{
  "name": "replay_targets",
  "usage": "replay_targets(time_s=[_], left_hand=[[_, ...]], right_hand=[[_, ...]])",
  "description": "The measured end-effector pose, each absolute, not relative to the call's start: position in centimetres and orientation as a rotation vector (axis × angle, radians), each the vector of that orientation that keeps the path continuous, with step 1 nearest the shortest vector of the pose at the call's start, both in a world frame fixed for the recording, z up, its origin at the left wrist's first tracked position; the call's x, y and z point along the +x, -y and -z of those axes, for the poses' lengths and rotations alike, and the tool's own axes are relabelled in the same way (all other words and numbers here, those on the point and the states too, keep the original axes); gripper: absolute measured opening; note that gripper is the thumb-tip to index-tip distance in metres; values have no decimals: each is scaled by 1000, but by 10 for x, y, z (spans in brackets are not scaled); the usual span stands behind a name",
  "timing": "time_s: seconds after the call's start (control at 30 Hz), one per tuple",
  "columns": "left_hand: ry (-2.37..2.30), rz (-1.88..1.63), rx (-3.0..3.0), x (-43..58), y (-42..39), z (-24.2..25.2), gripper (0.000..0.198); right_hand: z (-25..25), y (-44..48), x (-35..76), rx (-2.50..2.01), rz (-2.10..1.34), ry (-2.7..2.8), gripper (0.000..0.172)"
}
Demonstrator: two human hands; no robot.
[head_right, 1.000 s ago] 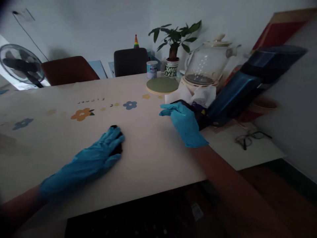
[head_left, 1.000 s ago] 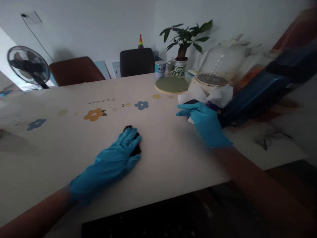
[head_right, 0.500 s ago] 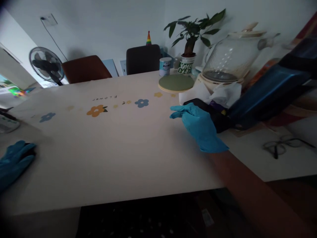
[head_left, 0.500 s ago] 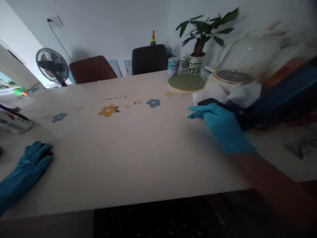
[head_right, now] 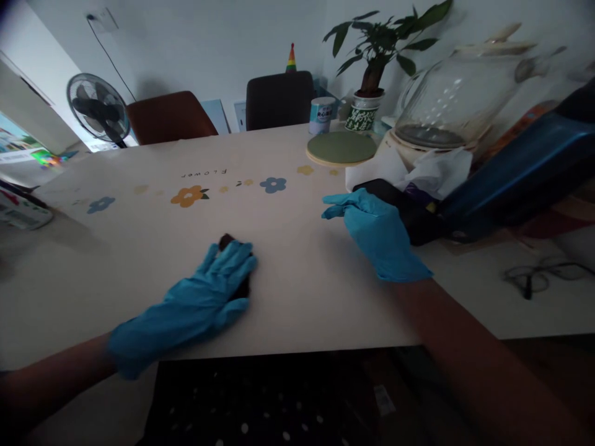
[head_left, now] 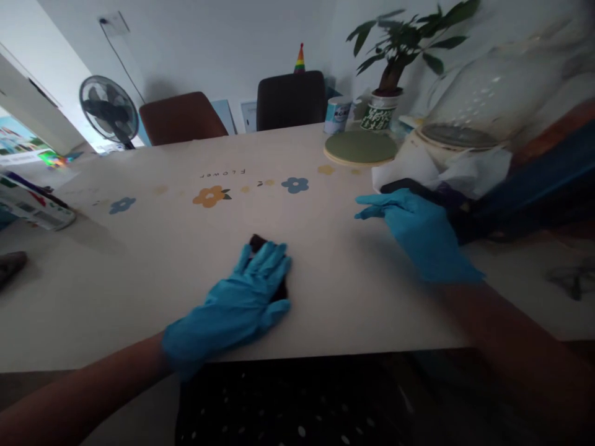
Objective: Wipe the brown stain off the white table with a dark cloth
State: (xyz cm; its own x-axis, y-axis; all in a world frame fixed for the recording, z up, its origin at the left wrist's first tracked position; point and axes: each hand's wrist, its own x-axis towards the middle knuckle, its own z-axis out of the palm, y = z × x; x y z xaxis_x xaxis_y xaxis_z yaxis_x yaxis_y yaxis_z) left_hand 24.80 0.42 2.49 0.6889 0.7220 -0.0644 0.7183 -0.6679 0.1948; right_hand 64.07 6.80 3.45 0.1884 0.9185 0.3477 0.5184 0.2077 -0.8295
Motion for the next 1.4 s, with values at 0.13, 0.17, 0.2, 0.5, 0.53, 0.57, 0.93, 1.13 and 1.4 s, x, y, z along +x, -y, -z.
replay_targets(time_s=[0.13,0.17,0.2,0.5,0.53,0.57,0.93,1.13,1.4], left_hand=[[-981,-138,2811,350,-19,-15,85],[-966,-165,2830,370,-22,-12,85],[-970,-191,2843,389,-25,-10,85],[-924,-270,2945,414,-41,-10,62],[-935,-254,2942,403,-43,-12,61],[-963,-238,2928,390,-46,-14,61],[-1937,-68,2236,156,-73,-47,78],[-2278,-127,2028,-4,-77,-37,78],[-2422,-189,1820,-72,-59,-39,94]], right_hand=[[-36,-59,638,-1463,-507,1463,41],[-37,-57,638,-1462,-513,1466,40],[-37,-56,638,-1458,-511,1477,40],[-42,-55,644,-1564,-428,1571,36],[-43,-54,644,-1585,-442,1576,34],[-44,-54,643,-1602,-447,1582,32],[-45,-53,640,-1629,-416,1607,32],[-40,-55,646,-1609,-392,1602,40],[-38,-53,655,-1604,-314,1733,41]])
